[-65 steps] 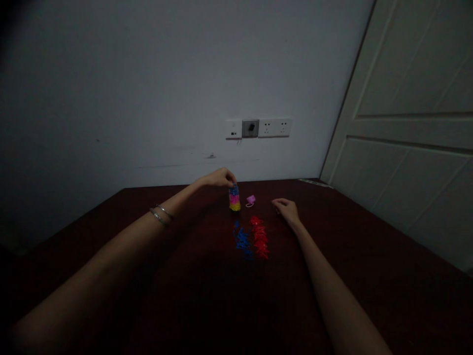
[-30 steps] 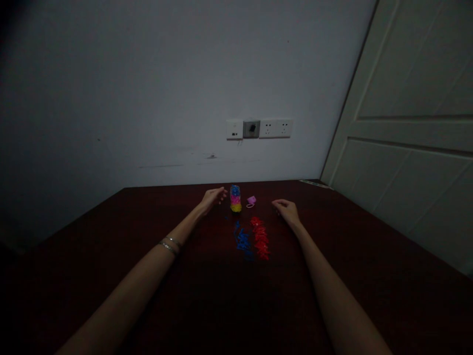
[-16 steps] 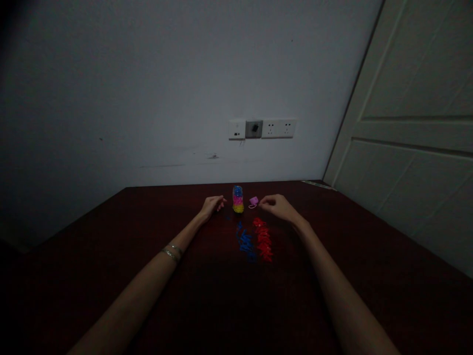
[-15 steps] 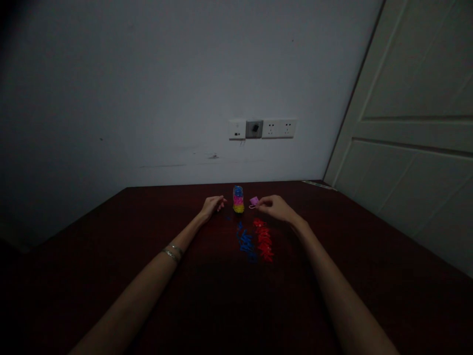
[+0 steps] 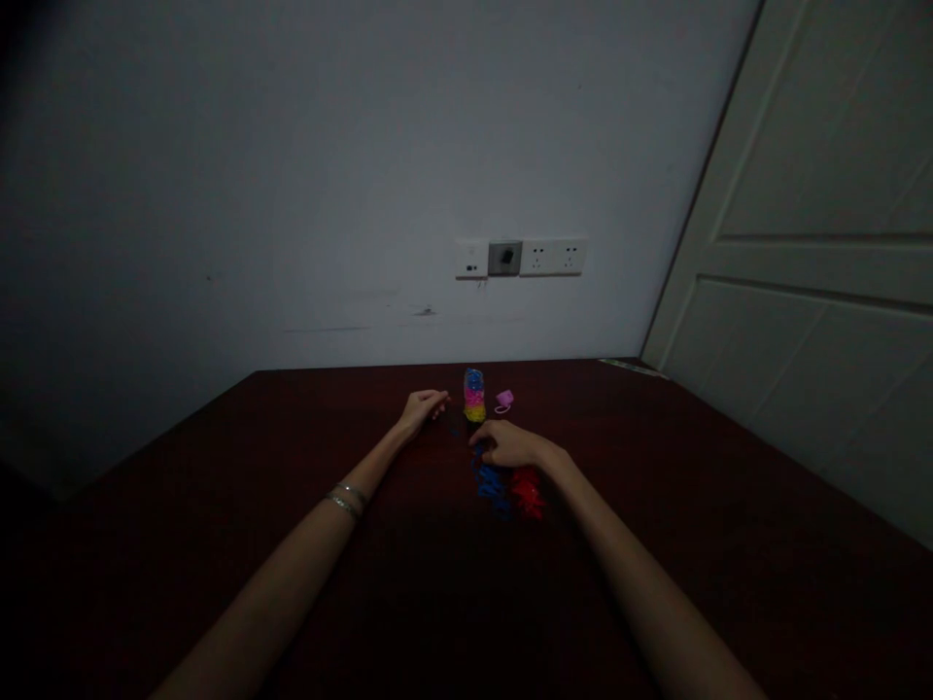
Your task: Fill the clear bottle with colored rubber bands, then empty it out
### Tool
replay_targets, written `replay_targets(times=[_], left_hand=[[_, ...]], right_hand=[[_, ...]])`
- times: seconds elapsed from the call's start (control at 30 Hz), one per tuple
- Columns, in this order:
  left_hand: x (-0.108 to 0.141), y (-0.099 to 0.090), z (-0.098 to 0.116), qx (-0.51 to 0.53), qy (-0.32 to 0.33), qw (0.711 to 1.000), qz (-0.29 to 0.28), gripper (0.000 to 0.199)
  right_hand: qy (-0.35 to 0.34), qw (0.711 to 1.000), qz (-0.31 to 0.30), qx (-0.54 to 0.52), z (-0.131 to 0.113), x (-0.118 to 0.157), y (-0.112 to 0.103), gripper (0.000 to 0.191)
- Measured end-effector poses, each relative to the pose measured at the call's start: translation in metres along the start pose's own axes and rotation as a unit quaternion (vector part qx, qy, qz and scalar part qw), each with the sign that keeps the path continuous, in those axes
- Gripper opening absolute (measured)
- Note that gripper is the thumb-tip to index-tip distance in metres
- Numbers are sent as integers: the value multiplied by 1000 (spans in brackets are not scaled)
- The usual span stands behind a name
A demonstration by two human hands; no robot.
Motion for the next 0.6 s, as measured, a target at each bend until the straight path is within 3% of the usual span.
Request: replay_targets(times=[0.13, 0.33, 0.5, 0.6], left_hand=[[-1, 0, -2, 2, 0, 1000, 2, 39], [0, 0, -2, 10, -1, 1000, 2, 38], [0, 0, -1, 8, -4, 1000, 5, 36], [0, 0, -1, 3, -4, 1000, 4, 35]], right_hand=[[21, 1000, -11, -3, 1, 2, -1, 50], [67, 992, -105, -22, 1, 9, 8, 58], [83, 983, -166, -18, 0, 13, 16, 55], [89, 981, -172, -16, 0, 13, 17, 47]])
Point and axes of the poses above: each hand's wrist, its own x-axis away from the middle knuckle, its own y-axis out of the palm, z = x × y, the point moved 8 cm from there along -x, towards the middle knuckle, and after that the axes turned 14 degrees about y, right-handed, at the moved point
